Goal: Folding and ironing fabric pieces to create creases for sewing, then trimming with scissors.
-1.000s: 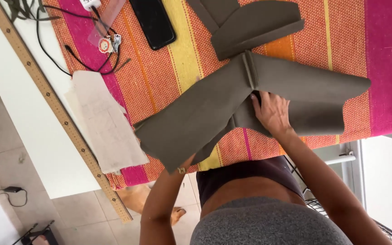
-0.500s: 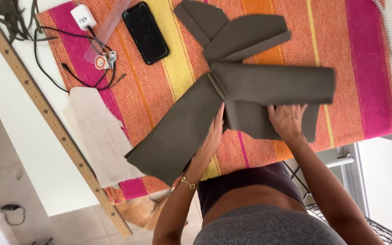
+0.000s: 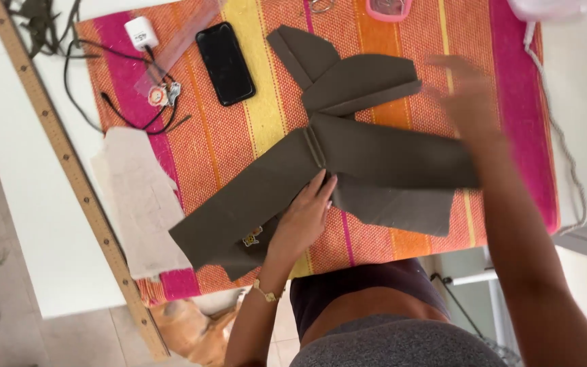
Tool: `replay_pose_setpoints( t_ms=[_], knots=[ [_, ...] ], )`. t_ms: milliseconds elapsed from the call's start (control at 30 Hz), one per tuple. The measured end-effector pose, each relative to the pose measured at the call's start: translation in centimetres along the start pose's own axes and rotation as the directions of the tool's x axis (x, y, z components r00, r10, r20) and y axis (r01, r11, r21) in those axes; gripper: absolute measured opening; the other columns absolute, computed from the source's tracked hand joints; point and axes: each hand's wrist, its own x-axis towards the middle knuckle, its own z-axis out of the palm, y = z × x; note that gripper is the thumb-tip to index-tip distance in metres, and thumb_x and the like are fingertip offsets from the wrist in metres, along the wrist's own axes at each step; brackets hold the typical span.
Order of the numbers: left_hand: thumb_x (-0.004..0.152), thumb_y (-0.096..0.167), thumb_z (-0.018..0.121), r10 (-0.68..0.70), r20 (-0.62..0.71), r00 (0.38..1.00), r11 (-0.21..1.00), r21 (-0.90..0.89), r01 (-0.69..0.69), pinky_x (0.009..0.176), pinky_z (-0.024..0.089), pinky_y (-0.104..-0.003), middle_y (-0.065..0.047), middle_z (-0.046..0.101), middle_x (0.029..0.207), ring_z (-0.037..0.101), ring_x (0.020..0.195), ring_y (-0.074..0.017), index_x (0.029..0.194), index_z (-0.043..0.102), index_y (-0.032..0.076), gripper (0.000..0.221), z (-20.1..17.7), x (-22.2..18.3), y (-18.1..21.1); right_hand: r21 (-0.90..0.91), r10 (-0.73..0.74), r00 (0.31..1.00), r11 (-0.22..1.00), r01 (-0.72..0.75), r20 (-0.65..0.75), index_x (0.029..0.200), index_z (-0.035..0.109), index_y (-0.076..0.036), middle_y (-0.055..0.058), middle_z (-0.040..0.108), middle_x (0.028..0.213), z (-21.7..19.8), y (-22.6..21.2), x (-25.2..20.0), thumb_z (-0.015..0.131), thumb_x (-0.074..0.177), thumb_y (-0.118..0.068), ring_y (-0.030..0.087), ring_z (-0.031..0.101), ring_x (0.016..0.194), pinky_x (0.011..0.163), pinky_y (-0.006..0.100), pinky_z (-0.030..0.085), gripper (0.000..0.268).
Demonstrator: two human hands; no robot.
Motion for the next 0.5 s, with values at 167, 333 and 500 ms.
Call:
replay_pose_setpoints(
  t_ms=[167, 333, 500],
  knots=[
    [0.103, 0.001, 0.053, 0.199, -0.23, 0.953, 0.963, 0.227, -0.146, 0.133, 0.026, -0.059, -0.018, 0.029, 0.179, 0.03, 0.165, -0.0421, 0.163, 0.044, 0.003, 0.061, 6.8, -2.7, -0.6, -0.064, -0.512, 0.752, 0.808, 0.586, 0.415, 0.171, 0.047, 0.0, 0.019, 0.05, 0.175, 7.1, -8.1, 4.3, 0.062, 0.097, 0.018, 0.041, 0.047, 0.161, 0.134, 0.061, 0.024, 0.078],
    [0.116, 0.013, 0.043, 0.096, -0.145, 0.985, 0.992, -0.071, -0.107, 0.136, 0.015, -0.05, -0.014, 0.016, 0.181, 0.017, 0.168, -0.0293, 0.171, 0.031, 0.006, 0.056, 11.6, -6.9, 3.4, -0.316, -0.593, 0.775, 0.708, 0.632, 0.221, 0.152, 0.072, -0.012, 0.005, 0.076, 0.152, 10.7, -6.6, 6.3, 0.068, 0.097, 0.003, 0.024, 0.073, 0.131, 0.102, 0.04, 0.054, 0.058],
    [0.116, 0.03, 0.048, -0.149, -0.327, 0.933, 0.814, -0.576, -0.072, 0.13, 0.033, -0.046, -0.016, 0.048, 0.17, 0.044, 0.159, -0.0331, 0.165, 0.043, 0.011, 0.053, 15.7, -8.3, 4.5, -0.261, -0.557, 0.827, 0.788, 0.557, 0.084, 0.121, 0.077, -0.019, -0.001, 0.06, 0.082, 6.0, -8.9, 8.2, 0.061, 0.094, 0.01, 0.018, 0.062, 0.074, 0.061, 0.036, 0.05, 0.043]
  ],
)
